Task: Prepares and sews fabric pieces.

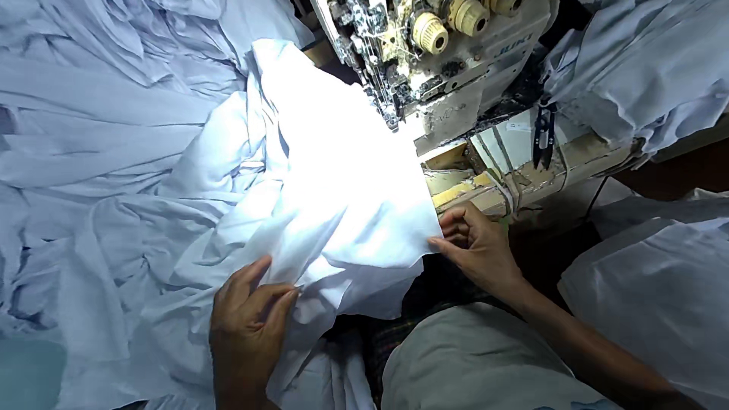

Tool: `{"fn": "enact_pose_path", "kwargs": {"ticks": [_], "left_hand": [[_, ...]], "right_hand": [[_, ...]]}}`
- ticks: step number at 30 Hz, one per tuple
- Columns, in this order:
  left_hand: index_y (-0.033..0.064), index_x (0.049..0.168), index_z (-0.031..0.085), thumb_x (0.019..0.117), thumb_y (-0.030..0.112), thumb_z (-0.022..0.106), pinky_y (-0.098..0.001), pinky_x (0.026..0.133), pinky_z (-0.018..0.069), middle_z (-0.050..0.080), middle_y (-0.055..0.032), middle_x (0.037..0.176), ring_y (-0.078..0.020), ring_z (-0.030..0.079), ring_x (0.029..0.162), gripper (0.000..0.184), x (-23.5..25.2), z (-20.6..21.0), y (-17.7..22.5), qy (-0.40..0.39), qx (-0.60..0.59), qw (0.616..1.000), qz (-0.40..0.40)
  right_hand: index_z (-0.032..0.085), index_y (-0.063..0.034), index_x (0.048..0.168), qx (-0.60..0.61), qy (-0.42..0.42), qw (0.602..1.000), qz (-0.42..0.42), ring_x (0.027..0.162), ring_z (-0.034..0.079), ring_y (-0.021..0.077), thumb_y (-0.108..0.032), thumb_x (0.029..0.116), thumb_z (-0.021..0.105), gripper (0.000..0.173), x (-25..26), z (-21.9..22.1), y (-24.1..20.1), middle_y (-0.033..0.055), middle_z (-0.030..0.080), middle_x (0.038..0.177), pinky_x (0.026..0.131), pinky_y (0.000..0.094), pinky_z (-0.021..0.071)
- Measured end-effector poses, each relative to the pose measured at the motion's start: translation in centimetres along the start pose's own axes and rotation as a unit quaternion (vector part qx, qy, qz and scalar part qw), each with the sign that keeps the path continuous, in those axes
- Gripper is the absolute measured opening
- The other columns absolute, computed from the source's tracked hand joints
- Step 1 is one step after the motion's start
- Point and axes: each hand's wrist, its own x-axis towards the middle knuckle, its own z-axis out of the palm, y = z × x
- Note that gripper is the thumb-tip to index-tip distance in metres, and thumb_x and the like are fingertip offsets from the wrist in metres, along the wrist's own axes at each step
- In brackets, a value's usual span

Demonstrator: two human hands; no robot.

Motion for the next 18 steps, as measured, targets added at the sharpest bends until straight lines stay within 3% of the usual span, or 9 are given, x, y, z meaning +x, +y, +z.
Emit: {"fn": "enact_pose_path", "kwargs": {"ticks": [2, 4, 7, 10, 11, 12, 15, 18], "left_hand": [[-0.0035, 0.09, 0.074, 0.0963, 0.026, 0.06, -0.0519, 0.097, 0.0465, 0.069, -0.0281, 0.114, -0.0408, 0.063, 0.11, 0.033, -0.8, 0.3, -0.2, 0.028, 0.044, 0.998, -0.026], [-0.0066, 0.09, 0.072, 0.0964, 0.019, 0.06, -0.034, 0.083, 0.0526, 0.07, -0.0232, 0.095, -0.025, 0.067, 0.091, 0.029, -0.5, 0.4, -0.6, 0.07, 0.053, 0.996, -0.03], [-0.0133, 0.094, 0.066, 0.0996, 0.013, 0.06, -0.0188, 0.079, 0.0506, 0.068, -0.0183, 0.093, -0.0059, 0.062, 0.086, 0.028, 0.9, -1.9, -2.4, 0.104, -0.017, 0.994, -0.008], [-0.0133, 0.101, 0.061, 0.0999, 0.013, 0.062, -0.0188, 0.078, 0.0525, 0.065, -0.0103, 0.094, -0.0006, 0.061, 0.084, 0.027, 3.3, -4.4, -4.3, 0.167, -0.062, 0.984, 0.0], [-0.0124, 0.104, 0.06, 0.1004, 0.016, 0.061, -0.0201, 0.078, 0.0523, 0.064, -0.0102, 0.095, -0.0015, 0.06, 0.085, 0.028, 4.4, -4.3, -3.9, 0.173, -0.048, 0.984, -0.014], [-0.0149, 0.106, 0.06, 0.1016, 0.017, 0.059, -0.0266, 0.081, 0.0517, 0.064, -0.0172, 0.098, -0.0089, 0.06, 0.086, 0.032, 5.6, -3.9, -3.2, 0.156, -0.023, 0.987, -0.034], [-0.0162, 0.103, 0.065, 0.1003, 0.006, 0.058, -0.0634, 0.09, 0.0495, 0.066, -0.0342, 0.106, -0.0453, 0.066, 0.1, 0.023, 7.5, -0.3, -2.4, 0.047, 0.05, 0.995, -0.074], [-0.0113, 0.097, 0.069, 0.0972, 0.004, 0.062, -0.0702, 0.092, 0.0436, 0.065, -0.0328, 0.11, -0.0524, 0.061, 0.107, 0.017, 7.5, 1.2, -2.6, 0.023, 0.089, 0.992, -0.082]], "right_hand": [[0.061, -0.0045, 0.106, 0.005, 0.013, 1.0, 0.005, 0.075, 0.068, -0.0015, -0.007, 0.0862, 0.076, 0.024, -0.7, 0.2, 0.4, -0.0014, 0.071, 0.087, 0.07, 0.0157, 0.0578], [0.064, -0.0059, 0.102, 0.04, 0.031, 0.999, 0.016, 0.071, 0.067, -0.0028, -0.006, 0.085, 0.077, 0.021, -0.9, 0.2, 0.4, -0.0038, 0.07, 0.083, 0.067, 0.0146, 0.0572], [0.066, -0.0083, 0.091, 0.098, 0.036, 0.995, 0.006, 0.066, 0.064, -0.0035, -0.003, 0.0837, 0.077, 0.014, -0.8, -1.2, -1.3, -0.0072, 0.069, 0.077, 0.062, 0.0135, 0.0557], [0.067, -0.0104, 0.088, 0.114, 0.009, 0.993, 0.009, 0.063, 0.062, -0.0026, -0.002, 0.0823, 0.078, 0.015, -0.6, -2.2, -3.5, -0.0078, 0.068, 0.074, 0.058, 0.0128, 0.0536], [0.066, -0.0103, 0.087, 0.114, 0.006, 0.993, 0.014, 0.063, 0.062, -0.0021, -0.001, 0.0813, 0.078, 0.016, -0.4, -1.8, -3.5, -0.0072, 0.068, 0.074, 0.058, 0.0134, 0.0539], [0.066, -0.0101, 0.086, 0.105, 0.009, 0.994, 0.026, 0.062, 0.062, -0.0017, 0.0, 0.0804, 0.079, 0.017, -0.2, -1.2, -3.1, -0.0067, 0.067, 0.073, 0.058, 0.0142, 0.0537], [0.065, -0.0076, 0.087, 0.076, 0.023, 0.993, 0.09, 0.06, 0.061, 0.0005, -0.002, 0.0797, 0.081, 0.018, 0.3, 0.7, -0.8, -0.0038, 0.066, 0.071, 0.058, 0.0177, 0.0532], [0.067, -0.0069, 0.085, 0.078, 0.03, 0.987, 0.139, 0.06, 0.063, 0.0012, -0.004, 0.0803, 0.083, 0.017, 0.5, 0.8, 0.0, -0.0028, 0.068, 0.07, 0.06, 0.0187, 0.0556]]}}
